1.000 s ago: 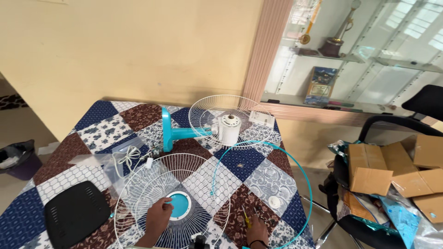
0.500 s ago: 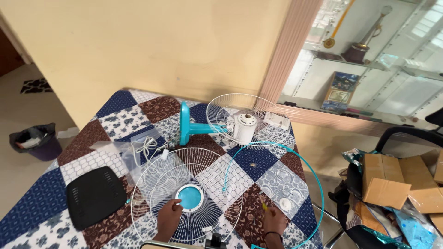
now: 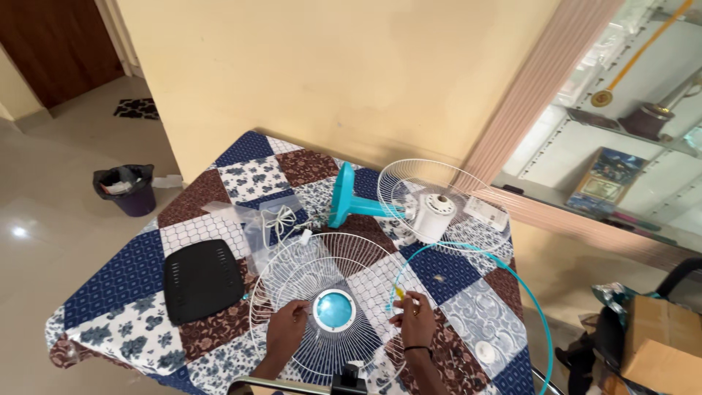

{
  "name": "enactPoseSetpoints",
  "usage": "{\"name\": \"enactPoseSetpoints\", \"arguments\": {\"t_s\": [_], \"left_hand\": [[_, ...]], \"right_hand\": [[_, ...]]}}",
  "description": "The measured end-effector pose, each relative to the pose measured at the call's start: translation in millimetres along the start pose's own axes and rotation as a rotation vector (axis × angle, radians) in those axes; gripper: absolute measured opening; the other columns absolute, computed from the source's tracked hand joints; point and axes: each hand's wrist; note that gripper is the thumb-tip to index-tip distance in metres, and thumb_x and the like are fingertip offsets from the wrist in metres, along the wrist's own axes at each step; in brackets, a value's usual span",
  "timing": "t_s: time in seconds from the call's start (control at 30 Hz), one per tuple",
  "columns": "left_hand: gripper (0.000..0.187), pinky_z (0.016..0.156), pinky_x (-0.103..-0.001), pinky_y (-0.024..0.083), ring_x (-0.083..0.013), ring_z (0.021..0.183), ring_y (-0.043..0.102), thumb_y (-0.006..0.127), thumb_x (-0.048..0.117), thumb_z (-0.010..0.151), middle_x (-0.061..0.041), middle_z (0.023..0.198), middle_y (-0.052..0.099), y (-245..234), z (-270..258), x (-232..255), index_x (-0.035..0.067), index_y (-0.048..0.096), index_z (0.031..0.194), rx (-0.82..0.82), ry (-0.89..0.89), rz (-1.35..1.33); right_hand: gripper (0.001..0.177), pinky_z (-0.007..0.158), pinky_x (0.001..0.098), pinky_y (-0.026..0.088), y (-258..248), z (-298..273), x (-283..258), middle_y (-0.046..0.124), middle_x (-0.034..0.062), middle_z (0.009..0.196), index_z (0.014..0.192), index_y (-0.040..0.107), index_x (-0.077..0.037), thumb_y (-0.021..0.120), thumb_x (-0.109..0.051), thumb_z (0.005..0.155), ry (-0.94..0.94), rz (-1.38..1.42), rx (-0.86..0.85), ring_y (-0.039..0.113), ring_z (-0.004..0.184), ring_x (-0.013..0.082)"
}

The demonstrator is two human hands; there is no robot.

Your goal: The person assembles a table fan by attaching the fan blades to the motor hub and securing them with a nut. The person then places the front wire cage over the blades and aligns it with the fan body.

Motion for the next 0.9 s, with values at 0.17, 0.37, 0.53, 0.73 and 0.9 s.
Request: {"name": "enactPoseSetpoints", "arguments": {"t_s": [0.17, 0.37, 0.53, 0.73, 0.9], "left_hand": [[0.024, 0.08, -0.035, 0.06, -0.0211, 0.092, 0.079, 0.064, 0.016, 0.092, -0.01, 0.098, 0.081, -19, 8, 2, 0.01, 0.075, 0.112, 0.015, 0.124, -0.038], [0.024, 0.081, -0.035, 0.06, -0.021, 0.092, 0.08, 0.065, 0.017, 0.092, -0.011, 0.097, 0.081, -32, 11, -9, 0.008, 0.076, 0.112, -0.027, 0.133, -0.107], [0.024, 0.084, -0.034, 0.059, -0.0206, 0.095, 0.078, 0.066, 0.019, 0.093, -0.01, 0.1, 0.081, -42, 20, -21, 0.008, 0.075, 0.112, -0.098, 0.103, -0.105], [0.022, 0.082, -0.036, 0.059, -0.0216, 0.094, 0.078, 0.067, 0.02, 0.091, -0.01, 0.099, 0.081, -64, 25, -36, 0.009, 0.076, 0.109, -0.164, 0.199, -0.05], [0.022, 0.083, -0.035, 0.059, -0.0203, 0.097, 0.077, 0.066, 0.02, 0.093, -0.009, 0.102, 0.08, -82, 21, -40, 0.011, 0.075, 0.11, -0.29, 0.186, -0.009]], "right_hand": [[0.029, 0.042, 0.0292, 0.045, 30, -9, -6, 0.073, 0.0146, 0.075, 0.112, 0.069, 0.001, 0.055, -0.023, 0.102, 0.051, -0.068, -0.074, 0.062, 0.046, 0.0158], [0.024, 0.044, 0.028, 0.048, 47, -10, 16, 0.074, 0.0115, 0.076, 0.109, 0.069, 0.0, 0.062, -0.02, 0.099, 0.05, -0.142, -0.105, 0.064, 0.048, 0.014], [0.023, 0.048, 0.0266, 0.052, 55, -20, 37, 0.078, 0.0082, 0.082, 0.114, 0.068, -0.004, 0.064, -0.014, 0.093, 0.026, -0.237, -0.17, 0.069, 0.051, 0.0128], [0.024, 0.052, 0.0288, 0.054, 70, -47, 40, 0.08, 0.0077, 0.09, 0.118, 0.064, -0.005, 0.059, -0.014, 0.096, 0.067, -0.277, -0.119, 0.07, 0.055, 0.0141], [0.022, 0.055, 0.0318, 0.057, 77, -65, 34, 0.08, 0.011, 0.093, 0.112, 0.06, -0.002, 0.06, -0.018, 0.098, -0.012, -0.381, -0.084, 0.074, 0.056, 0.0179]]}}
Point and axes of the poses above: each hand's wrist, its own z-axis towards the middle knuckle, its own y-axis out of the palm, x = y × z
